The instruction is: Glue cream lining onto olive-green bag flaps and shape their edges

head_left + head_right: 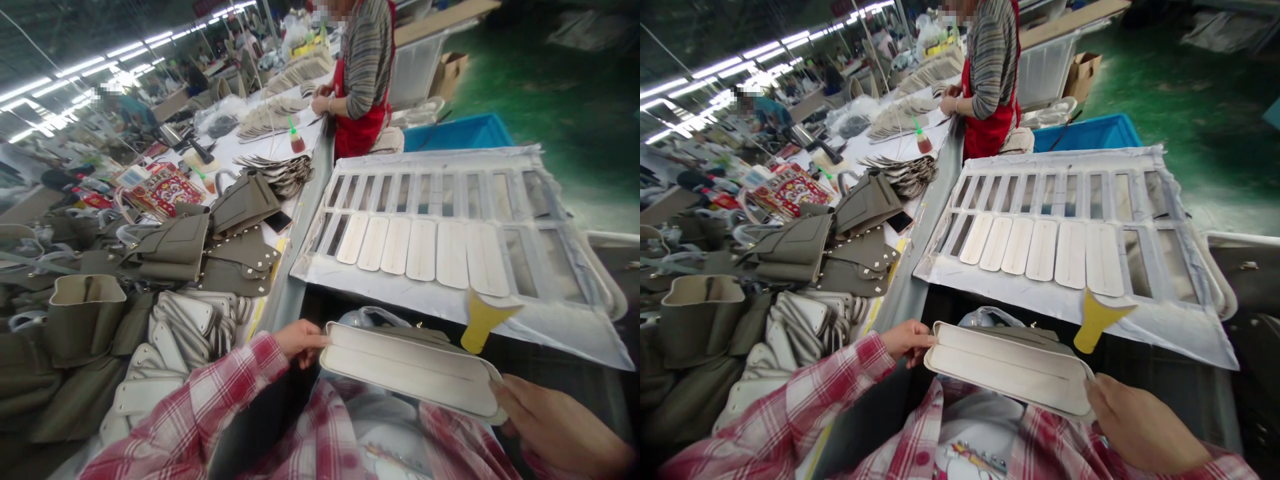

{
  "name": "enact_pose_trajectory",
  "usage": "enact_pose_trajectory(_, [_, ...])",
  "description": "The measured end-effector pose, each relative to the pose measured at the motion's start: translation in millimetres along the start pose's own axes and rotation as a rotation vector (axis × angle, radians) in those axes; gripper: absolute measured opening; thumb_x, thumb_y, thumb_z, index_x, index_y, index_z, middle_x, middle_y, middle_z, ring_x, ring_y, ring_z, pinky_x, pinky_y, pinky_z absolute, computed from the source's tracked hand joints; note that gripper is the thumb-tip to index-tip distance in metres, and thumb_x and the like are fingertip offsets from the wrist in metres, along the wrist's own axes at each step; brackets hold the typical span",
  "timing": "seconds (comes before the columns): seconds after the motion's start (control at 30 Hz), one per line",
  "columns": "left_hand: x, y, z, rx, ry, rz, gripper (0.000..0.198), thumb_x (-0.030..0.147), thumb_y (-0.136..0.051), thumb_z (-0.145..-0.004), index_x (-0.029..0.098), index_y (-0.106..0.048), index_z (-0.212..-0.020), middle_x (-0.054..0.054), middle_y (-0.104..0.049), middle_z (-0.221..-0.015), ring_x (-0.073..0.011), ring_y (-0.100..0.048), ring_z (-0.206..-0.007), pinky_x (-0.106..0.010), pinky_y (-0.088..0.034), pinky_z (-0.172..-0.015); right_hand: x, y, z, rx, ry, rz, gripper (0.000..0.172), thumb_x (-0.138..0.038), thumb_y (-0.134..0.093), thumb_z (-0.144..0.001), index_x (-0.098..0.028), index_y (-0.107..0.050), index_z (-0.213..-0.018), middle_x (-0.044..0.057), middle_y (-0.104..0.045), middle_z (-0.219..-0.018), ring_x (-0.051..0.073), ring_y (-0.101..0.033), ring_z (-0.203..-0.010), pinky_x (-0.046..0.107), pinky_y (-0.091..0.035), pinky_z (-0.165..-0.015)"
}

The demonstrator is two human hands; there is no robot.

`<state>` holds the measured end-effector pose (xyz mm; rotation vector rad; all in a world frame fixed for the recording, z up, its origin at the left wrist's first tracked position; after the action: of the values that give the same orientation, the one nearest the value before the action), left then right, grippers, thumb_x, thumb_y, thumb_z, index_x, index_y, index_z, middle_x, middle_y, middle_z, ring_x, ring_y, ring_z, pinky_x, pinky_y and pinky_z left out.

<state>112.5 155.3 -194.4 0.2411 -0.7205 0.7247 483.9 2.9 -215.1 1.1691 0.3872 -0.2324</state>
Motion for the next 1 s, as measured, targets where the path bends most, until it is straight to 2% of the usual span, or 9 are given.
enact_pose_trajectory(0.1, [11.1, 1.1, 3.1, -0.012, 0.045, -0.091, 0.055, 0.063, -0.071, -0.054, 0.017, -0.041, -0.054, 0.004, -0.048, -0.040, -0.0103, -0.049, -0.034, -0.020, -0.037, -0.034, -12.9, 11.1, 1.2, -0.050, -0.174, -0.194, 0.039, -0.023, -0.020, -0.094, -0.019, -0.054, -0.075, 0.008, -0.060, -0.069, 0.019, -0.063, -0.065, 0.025, -0.043, -0.053])
enact_pose_trajectory(0.17, [11.6, -4.1, 5.9, -0.008, 0.036, -0.154, 0.052, 0.063, -0.068, -0.058, 0.018, -0.041, -0.057, 0.004, -0.048, -0.042, -0.0110, -0.049, -0.035, -0.022, -0.039, -0.036, -26.2, 21.9, 8.5, -0.032, -0.254, -0.239, 0.035, -0.028, -0.025, -0.093, -0.020, -0.047, -0.067, 0.005, -0.057, -0.063, 0.017, -0.060, -0.058, 0.024, -0.040, -0.052])
enact_pose_trajectory(0.33, [-7.3, -15.6, 5.8, 0.128, -0.185, -0.173, 0.047, 0.057, -0.057, -0.076, 0.019, -0.036, -0.057, 0.008, -0.038, -0.048, -0.0072, -0.039, -0.044, -0.020, -0.032, -0.044, -51.2, 38.0, 24.1, 0.079, -0.367, -0.263, 0.031, -0.038, -0.050, -0.085, -0.018, -0.043, -0.063, 0.002, -0.057, -0.063, 0.013, -0.055, -0.058, 0.022, -0.033, -0.051])
enact_pose_trajectory(0.5, [-23.7, -22.9, 8.5, 0.158, -0.224, -0.055, 0.047, 0.055, -0.056, -0.079, 0.019, -0.032, -0.060, 0.008, -0.037, -0.051, -0.0080, -0.036, -0.048, -0.020, -0.030, -0.047, -62.2, 41.0, 24.2, 0.018, -0.524, -0.257, 0.030, -0.027, -0.039, -0.092, -0.017, -0.045, -0.064, 0.003, -0.061, -0.062, 0.011, -0.056, -0.050, 0.019, -0.033, -0.049])
enact_pose_trajectory(0.67, [-22.7, -21.9, 7.5, 0.182, -0.235, -0.062, 0.050, 0.061, -0.054, -0.077, 0.019, -0.033, -0.060, 0.007, -0.039, -0.050, -0.0081, -0.038, -0.045, -0.021, -0.031, -0.045, -67.3, 50.8, 11.3, -0.072, -0.537, -0.213, 0.027, -0.020, -0.038, -0.090, -0.015, -0.052, -0.068, 0.006, -0.064, -0.061, 0.013, -0.059, -0.052, 0.020, -0.037, -0.051])
enact_pose_trajectory(0.87, [-17.4, -20.1, 6.2, 0.153, -0.174, -0.108, 0.053, 0.069, -0.050, -0.073, 0.020, -0.032, -0.061, 0.007, -0.039, -0.051, -0.0091, -0.039, -0.045, -0.022, -0.034, -0.044, -60.4, 54.8, -1.1, -0.147, -0.483, -0.248, 0.034, -0.012, -0.032, -0.087, -0.017, -0.043, -0.055, 0.006, -0.062, -0.053, 0.011, -0.058, -0.047, 0.018, -0.039, -0.050])
enact_pose_trajectory(0.93, [-13.5, -18.6, 10.8, 0.204, -0.212, -0.243, 0.050, 0.066, -0.044, -0.078, 0.021, -0.032, -0.060, 0.006, -0.037, -0.052, -0.0107, -0.040, -0.047, -0.024, -0.036, -0.046, -57.6, 54.4, -3.8, -0.171, -0.471, -0.229, 0.033, -0.012, -0.035, -0.087, -0.017, -0.045, -0.055, 0.005, -0.060, -0.050, 0.011, -0.056, -0.045, 0.019, -0.039, -0.050])
enact_pose_trajectory(1.0, [-2.8, -20.4, 19.5, 0.347, -0.349, -0.502, 0.043, 0.056, -0.043, -0.083, 0.020, -0.035, -0.061, 0.003, -0.041, -0.057, -0.0135, -0.044, -0.053, -0.028, -0.039, -0.053, -55.2, 53.1, -5.4, -0.193, -0.460, -0.175, 0.031, -0.014, -0.039, -0.087, -0.016, -0.048, -0.057, 0.004, -0.059, -0.048, 0.012, -0.056, -0.045, 0.020, -0.039, -0.052])
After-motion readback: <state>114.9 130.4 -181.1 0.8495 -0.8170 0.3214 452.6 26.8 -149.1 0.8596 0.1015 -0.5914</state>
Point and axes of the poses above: each hand's wrist, its own z-axis away from the middle knuckle, its own y-axis out of the back of the hand, x = y × z, the point moved 2 cm from there along -z, towards the middle knuckle
